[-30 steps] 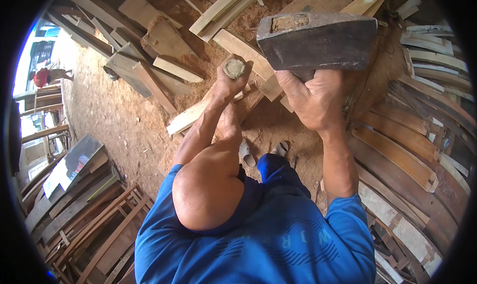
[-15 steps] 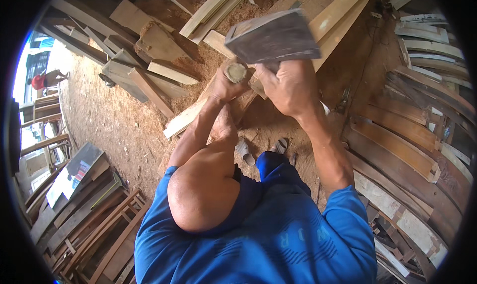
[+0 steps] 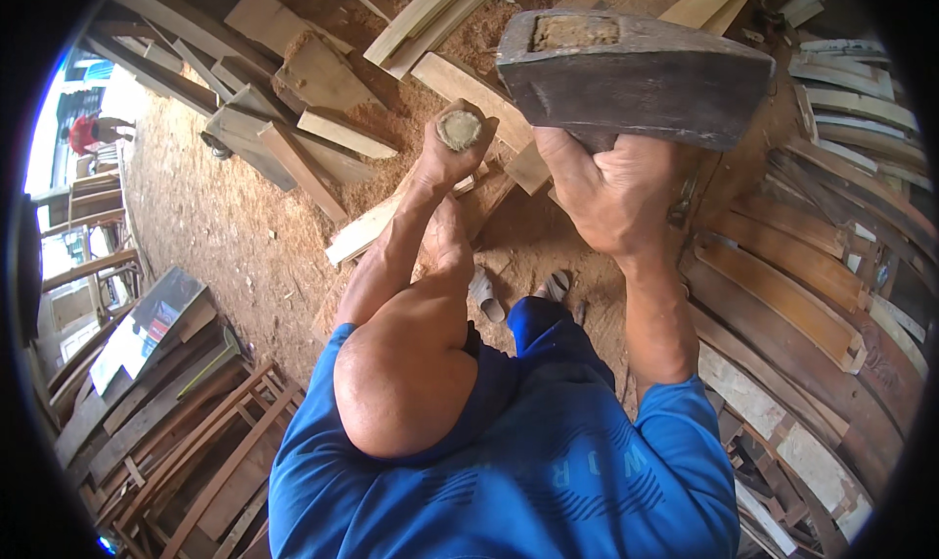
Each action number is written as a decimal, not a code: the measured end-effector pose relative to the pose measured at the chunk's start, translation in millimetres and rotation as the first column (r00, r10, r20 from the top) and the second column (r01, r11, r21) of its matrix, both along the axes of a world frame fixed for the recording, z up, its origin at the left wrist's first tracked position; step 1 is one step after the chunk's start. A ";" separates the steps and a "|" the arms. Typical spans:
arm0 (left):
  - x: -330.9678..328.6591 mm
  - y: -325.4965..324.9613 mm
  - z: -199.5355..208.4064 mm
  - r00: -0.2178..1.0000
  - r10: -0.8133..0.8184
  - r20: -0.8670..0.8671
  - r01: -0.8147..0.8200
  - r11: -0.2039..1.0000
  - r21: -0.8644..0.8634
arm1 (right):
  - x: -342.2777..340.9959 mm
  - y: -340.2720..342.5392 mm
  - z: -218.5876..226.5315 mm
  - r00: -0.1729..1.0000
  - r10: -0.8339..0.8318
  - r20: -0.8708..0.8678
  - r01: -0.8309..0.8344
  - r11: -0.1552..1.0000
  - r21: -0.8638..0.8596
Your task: The person shapes a piece of wood using a ruler and pencil to mark it, followed by striking a wooden peg into the wood with a large hammer-like tool.
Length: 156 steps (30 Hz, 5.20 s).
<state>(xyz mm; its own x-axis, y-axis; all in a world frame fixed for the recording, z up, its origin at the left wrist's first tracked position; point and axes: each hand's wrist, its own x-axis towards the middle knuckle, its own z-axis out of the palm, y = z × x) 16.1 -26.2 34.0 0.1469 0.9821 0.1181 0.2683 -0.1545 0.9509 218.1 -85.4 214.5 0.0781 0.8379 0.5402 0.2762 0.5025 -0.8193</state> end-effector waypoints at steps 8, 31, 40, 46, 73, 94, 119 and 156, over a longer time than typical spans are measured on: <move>8.0 1.8 -13.6 0.996 -0.041 -0.083 0.053 0.988 0.146 | -1.5 16.7 -70.6 0.863 0.108 0.494 0.020 0.969 -0.247; -5.6 24.9 11.4 0.946 0.301 0.120 -0.309 0.949 0.055 | 5.0 -5.7 -62.6 0.976 0.214 0.032 -0.200 0.948 -0.248; -5.8 32.7 6.7 0.993 0.091 0.070 -0.092 0.996 0.006 | 13.9 -2.9 -39.0 0.992 0.122 0.016 -0.114 0.962 -0.246; -8.4 31.5 -1.4 0.998 -0.012 -0.060 0.011 1.000 -0.013 | 8.0 12.5 -36.5 0.998 0.064 -0.009 -0.064 0.984 -0.168; -24.9 -66.8 52.3 0.730 -0.332 -0.598 0.568 0.782 0.258 | -49.1 -5.3 -163.4 0.611 0.035 -0.791 -0.674 0.547 -0.496; -177.4 -121.8 -63.6 0.443 -0.166 -0.881 -0.092 0.969 -0.228 | 0.8 -32.0 -127.7 0.796 0.120 -0.593 -0.568 0.485 -0.665; -81.7 -5.2 -87.8 0.918 -0.174 -0.358 0.048 0.941 -0.334 | 16.3 -49.4 -129.1 0.764 -0.084 -0.639 -0.501 0.546 -0.671; -15.5 34.1 19.3 0.985 0.010 0.170 -0.007 1.000 -0.021 | -5.1 4.1 8.9 0.925 0.277 -0.261 -0.311 0.945 -0.097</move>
